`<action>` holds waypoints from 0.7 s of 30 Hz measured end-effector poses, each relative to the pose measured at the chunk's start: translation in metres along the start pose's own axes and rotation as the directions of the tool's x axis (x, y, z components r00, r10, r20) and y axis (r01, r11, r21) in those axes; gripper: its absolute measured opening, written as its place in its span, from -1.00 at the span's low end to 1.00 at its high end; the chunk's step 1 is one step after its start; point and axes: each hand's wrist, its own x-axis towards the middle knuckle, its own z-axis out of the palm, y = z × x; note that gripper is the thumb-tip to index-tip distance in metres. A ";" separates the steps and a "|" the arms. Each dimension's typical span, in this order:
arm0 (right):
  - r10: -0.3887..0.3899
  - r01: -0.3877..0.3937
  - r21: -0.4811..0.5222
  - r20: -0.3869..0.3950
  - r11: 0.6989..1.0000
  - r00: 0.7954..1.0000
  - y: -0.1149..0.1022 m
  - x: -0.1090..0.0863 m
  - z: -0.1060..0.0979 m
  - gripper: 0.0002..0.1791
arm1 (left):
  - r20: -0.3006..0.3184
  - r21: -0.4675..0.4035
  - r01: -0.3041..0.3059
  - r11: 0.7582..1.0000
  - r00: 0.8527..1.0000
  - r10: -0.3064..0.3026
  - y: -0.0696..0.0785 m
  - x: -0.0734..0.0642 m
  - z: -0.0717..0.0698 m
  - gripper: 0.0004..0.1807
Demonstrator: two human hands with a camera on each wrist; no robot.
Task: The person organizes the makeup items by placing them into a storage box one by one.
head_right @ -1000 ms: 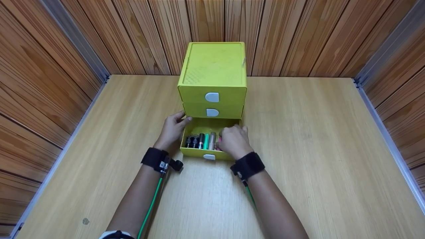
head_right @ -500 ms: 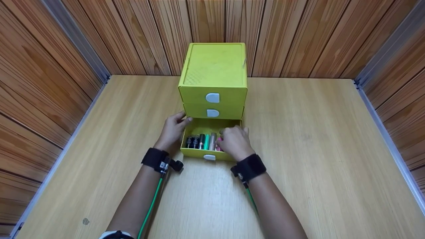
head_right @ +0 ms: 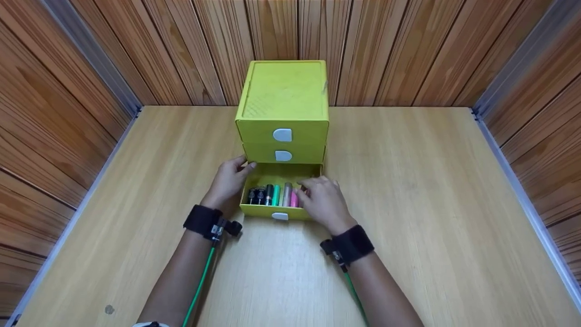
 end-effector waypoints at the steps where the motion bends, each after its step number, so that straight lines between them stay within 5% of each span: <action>1: -0.028 0.028 0.010 -0.020 1.000 0.999 0.002 -0.003 -0.003 -0.61 | 0.008 0.018 0.010 1.000 1.000 -0.011 0.002 -0.002 -0.001 -0.35; 7: -0.155 0.156 0.007 -0.108 0.988 0.982 0.014 -0.020 -0.017 -0.34 | 0.070 0.217 0.032 0.976 0.996 -0.049 0.013 -0.015 -0.013 -0.29; 11: -0.119 0.117 -0.022 -0.085 0.993 0.989 0.019 -0.032 -0.025 -0.27 | 0.110 0.308 0.017 0.951 0.992 -0.053 0.016 -0.029 -0.021 -0.27; 17: 0.008 -0.009 -0.057 -0.026 0.998 1.000 0.022 -0.047 -0.034 -0.31 | 0.134 0.434 -0.134 0.891 0.988 0.083 0.010 -0.055 -0.028 -0.34; 21: -0.017 0.015 -0.104 -0.015 0.994 1.000 0.023 -0.053 -0.032 -0.40 | 0.143 0.429 -0.232 0.873 0.972 0.188 0.002 -0.070 -0.033 -0.40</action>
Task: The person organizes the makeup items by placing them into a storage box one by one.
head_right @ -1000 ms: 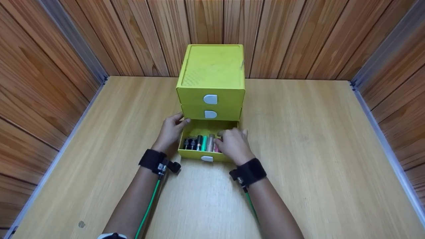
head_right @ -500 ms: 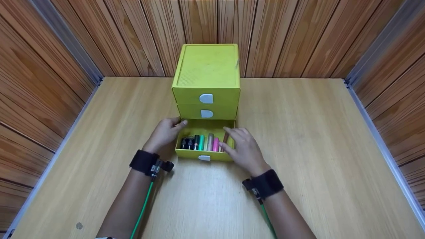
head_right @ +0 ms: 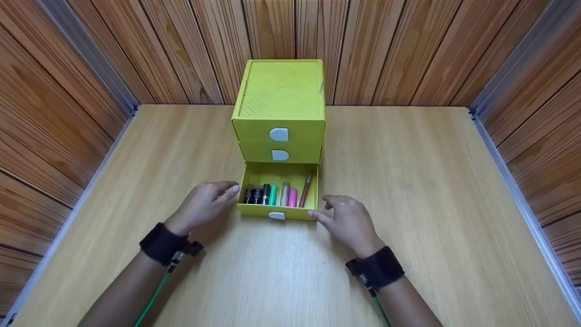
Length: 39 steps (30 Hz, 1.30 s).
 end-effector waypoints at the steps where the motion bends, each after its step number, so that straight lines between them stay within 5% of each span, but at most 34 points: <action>1: -0.009 0.009 -0.012 0.000 1.000 1.000 0.000 -0.001 0.001 -0.41 | -0.002 0.001 -0.020 1.000 1.000 0.020 -0.002 -0.003 0.001 -0.41; 6: -0.047 0.047 -0.056 0.012 0.997 0.999 0.001 -0.005 0.006 -0.47 | 0.005 0.053 -0.136 0.989 0.991 0.136 -0.011 -0.017 0.007 -0.45; 15: -0.113 0.118 -0.130 0.043 0.985 0.993 0.004 -0.007 0.011 -0.73 | -0.018 0.161 -0.311 0.937 0.948 0.318 -0.023 -0.023 0.014 -0.72; 27: -0.201 0.201 -0.164 0.018 0.966 0.980 0.004 0.001 0.014 -0.78 | 0.008 0.222 -0.339 0.914 0.938 0.346 -0.014 -0.011 0.019 -0.59; 39: -0.175 0.176 -0.143 0.020 0.974 0.984 0.008 0.017 0.013 -0.79 | -0.003 0.271 -0.354 0.895 0.929 0.369 -0.013 0.004 0.014 -0.64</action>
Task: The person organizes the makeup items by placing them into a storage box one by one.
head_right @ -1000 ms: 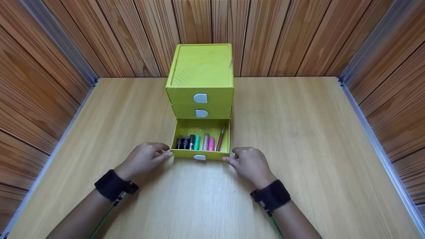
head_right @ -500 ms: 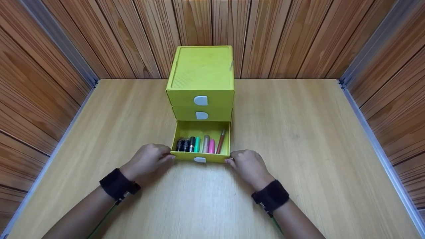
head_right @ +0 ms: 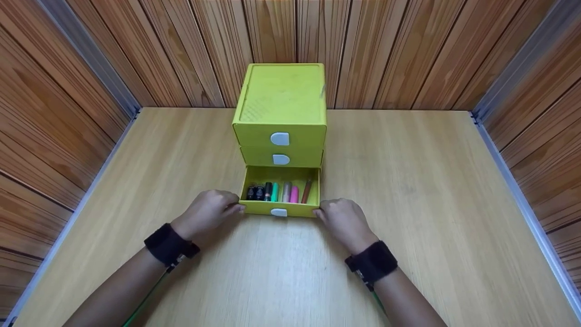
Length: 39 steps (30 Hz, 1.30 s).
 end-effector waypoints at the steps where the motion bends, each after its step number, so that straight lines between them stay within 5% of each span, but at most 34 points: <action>1: 0.004 -0.004 0.003 -0.001 1.000 1.000 0.001 0.002 0.000 -0.79 | -0.001 0.010 -0.003 1.000 1.000 0.003 -0.001 0.002 0.000 -0.66; 6: 0.024 -0.024 0.004 -0.006 1.000 1.000 0.007 0.012 0.001 -0.75 | 0.012 0.012 0.006 1.000 1.000 -0.006 -0.005 0.015 -0.001 -0.71; 17: 0.086 -0.087 0.010 0.042 0.996 0.995 0.016 0.037 0.002 -0.75 | 0.093 0.021 0.134 0.991 0.986 -0.135 -0.013 0.038 -0.002 -0.75; 39: 0.156 -0.156 0.002 -0.018 0.988 0.988 0.028 0.068 0.010 -0.76 | 0.040 0.010 0.264 0.965 0.964 -0.264 -0.025 0.067 0.003 -0.69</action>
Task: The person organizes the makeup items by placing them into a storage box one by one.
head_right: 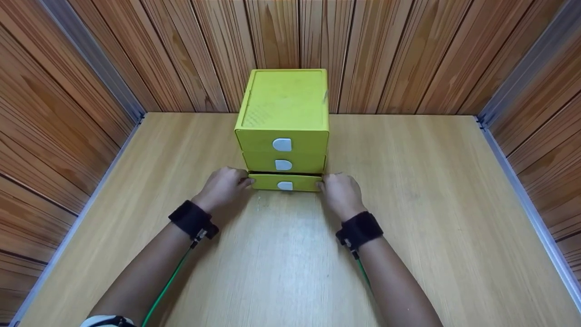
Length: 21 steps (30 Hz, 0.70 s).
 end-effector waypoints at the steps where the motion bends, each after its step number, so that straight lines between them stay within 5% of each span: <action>1: 0.007 -0.007 -0.001 -0.003 1.000 1.000 0.000 0.001 0.000 -0.75 | -0.007 -0.001 0.002 1.000 1.000 -0.002 0.000 0.001 0.000 -0.69; 15: 0.081 -0.081 -0.005 -0.046 0.997 0.996 -0.001 0.006 0.003 -0.74 | -0.077 0.092 0.017 0.996 0.997 -0.010 0.000 0.010 0.006 -0.60; 21: 0.164 -0.162 0.051 -0.039 0.985 0.986 -0.004 0.008 0.006 -0.69 | -0.120 0.053 0.047 0.998 0.992 -0.040 -0.003 0.011 0.007 -0.65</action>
